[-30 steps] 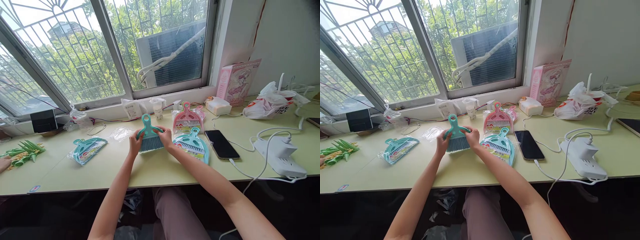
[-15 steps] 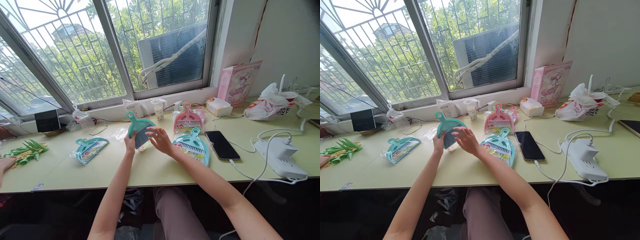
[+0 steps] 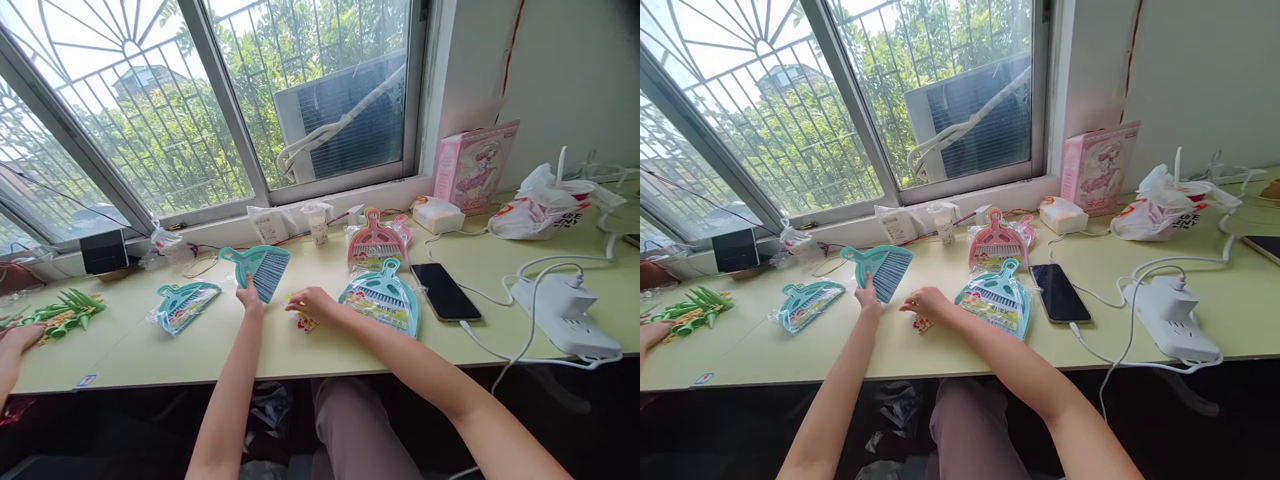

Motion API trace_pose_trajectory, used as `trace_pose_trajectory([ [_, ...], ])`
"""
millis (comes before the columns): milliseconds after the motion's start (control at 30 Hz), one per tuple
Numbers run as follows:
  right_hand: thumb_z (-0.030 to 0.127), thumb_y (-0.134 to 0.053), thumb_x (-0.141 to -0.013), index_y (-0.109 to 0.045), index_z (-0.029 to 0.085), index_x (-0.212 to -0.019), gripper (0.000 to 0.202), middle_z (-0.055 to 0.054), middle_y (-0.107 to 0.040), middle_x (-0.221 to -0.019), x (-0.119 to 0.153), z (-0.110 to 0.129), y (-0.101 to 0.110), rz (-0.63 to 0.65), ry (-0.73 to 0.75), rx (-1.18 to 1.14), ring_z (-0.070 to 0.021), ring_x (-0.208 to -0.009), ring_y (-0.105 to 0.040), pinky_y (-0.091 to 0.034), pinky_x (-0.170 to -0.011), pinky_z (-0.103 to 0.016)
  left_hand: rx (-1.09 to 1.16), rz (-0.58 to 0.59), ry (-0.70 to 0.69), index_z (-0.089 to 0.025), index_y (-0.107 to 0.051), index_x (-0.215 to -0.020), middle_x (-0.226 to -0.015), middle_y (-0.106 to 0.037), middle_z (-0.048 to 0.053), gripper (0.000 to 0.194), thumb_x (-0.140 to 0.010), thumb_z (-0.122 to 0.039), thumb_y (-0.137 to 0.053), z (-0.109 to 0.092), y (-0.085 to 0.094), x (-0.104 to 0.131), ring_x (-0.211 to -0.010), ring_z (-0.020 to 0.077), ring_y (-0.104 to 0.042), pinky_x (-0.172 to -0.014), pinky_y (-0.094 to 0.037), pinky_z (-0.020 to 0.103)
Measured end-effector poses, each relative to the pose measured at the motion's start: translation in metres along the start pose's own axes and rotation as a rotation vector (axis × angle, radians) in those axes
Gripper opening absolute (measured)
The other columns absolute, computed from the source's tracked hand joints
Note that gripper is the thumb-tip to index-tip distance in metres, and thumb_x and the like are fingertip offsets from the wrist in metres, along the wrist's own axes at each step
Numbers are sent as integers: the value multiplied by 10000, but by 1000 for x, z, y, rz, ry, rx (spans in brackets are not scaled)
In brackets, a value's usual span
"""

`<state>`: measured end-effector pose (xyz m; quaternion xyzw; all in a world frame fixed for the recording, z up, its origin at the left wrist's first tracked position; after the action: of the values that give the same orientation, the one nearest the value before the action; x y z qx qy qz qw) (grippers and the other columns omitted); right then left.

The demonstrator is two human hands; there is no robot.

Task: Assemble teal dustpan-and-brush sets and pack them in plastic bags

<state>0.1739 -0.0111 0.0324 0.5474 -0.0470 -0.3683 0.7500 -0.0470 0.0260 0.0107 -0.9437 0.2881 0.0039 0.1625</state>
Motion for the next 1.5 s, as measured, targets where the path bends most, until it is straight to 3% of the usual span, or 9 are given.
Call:
trace_pose_trajectory([
  [167,459,-688,-874,-625,246,-1326,504,-106,-524,-1487,3,-6,-11,59,12,17,-307,-1392,-461,-362,-1114,-436,-61,34,-2,-123,-656,-1000,-1054,-700,131,320,-868,-411,-694,2,-2,2,-997,230,-676,-919,-535,376],
  [300,238,-675,-889,-679,207,-1245,358,-123,-577,-1428,2,-4,-19,169,54,-129,-279,-1322,-536,-395,-1094,-412,-95,38,0,-124,-652,-999,-994,-700,120,379,-833,-458,-718,4,-3,1,-963,240,-677,-890,-541,394],
  [400,84,-736,-775,-660,168,-1275,513,-149,-589,-1385,-1,0,-16,172,56,-247,-260,-1275,-565,-438,-1053,-356,-90,40,-13,-125,-654,-998,-984,-700,116,379,-832,-460,-719,4,-3,0,-961,239,-678,-893,-540,392],
  [567,149,-868,-607,-544,132,-1410,865,-188,-576,-1325,-1,-8,-13,202,-105,-278,-297,-1215,-579,-483,-992,-365,-51,29,16,-123,-662,-1019,-1016,-701,128,316,-866,-397,-695,5,-2,2,-967,241,-685,-902,-549,400],
  [733,152,-846,-614,-635,193,-1309,728,-82,-700,-1139,4,-12,-14,208,-179,-327,-248,-1040,-653,-495,-877,-298,-45,21,55,-131,-659,-1015,-1027,-701,127,306,-872,-399,-697,5,-2,3,-996,240,-687,-917,-555,397],
  [933,240,-653,-805,-727,185,-874,116,-43,-723,-863,-2,-28,-5,-96,-330,-485,-196,-792,-638,-436,-677,-265,45,175,114,-147,-637,-1050,-1066,-703,127,318,-835,-347,-760,0,-16,15,-1026,247,-690,-919,-570,405],
  [1100,320,-480,-883,-678,176,-857,246,-33,-706,-877,-5,-47,12,-412,-402,-872,-169,-817,-604,-452,-729,-271,127,425,103,-174,-630,-1092,-1170,-684,115,328,-808,-233,-783,-3,-39,29,-1131,253,-655,-1036,-511,426],
  [1267,428,-507,-858,-630,189,-816,273,-13,-675,-799,6,-59,30,-639,-449,-1044,-127,-663,-525,-430,-636,-251,125,583,105,-180,-613,-1113,-1183,-681,132,506,-718,-374,-862,-1,-51,42,-1171,297,-628,-1049,-497,447],
  [1500,436,-540,-867,-593,185,-776,273,-41,-696,-867,19,-71,32,-716,-603,-1002,-79,-444,-544,-445,-516,-233,139,846,79,-162,-581,-1203,-1250,-648,181,835,-552,-582,-894,-15,-67,74,-1185,348,-615,-980,-523,453],
])
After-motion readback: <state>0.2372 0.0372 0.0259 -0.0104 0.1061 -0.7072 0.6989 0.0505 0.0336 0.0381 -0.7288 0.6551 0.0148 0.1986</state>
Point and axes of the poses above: each hand's wrist, its own x-axis away from the middle knuckle, its own y-axis out of the back of the hand, z = x × y, the point moved 7 cm from there along -x, towards the middle knuckle
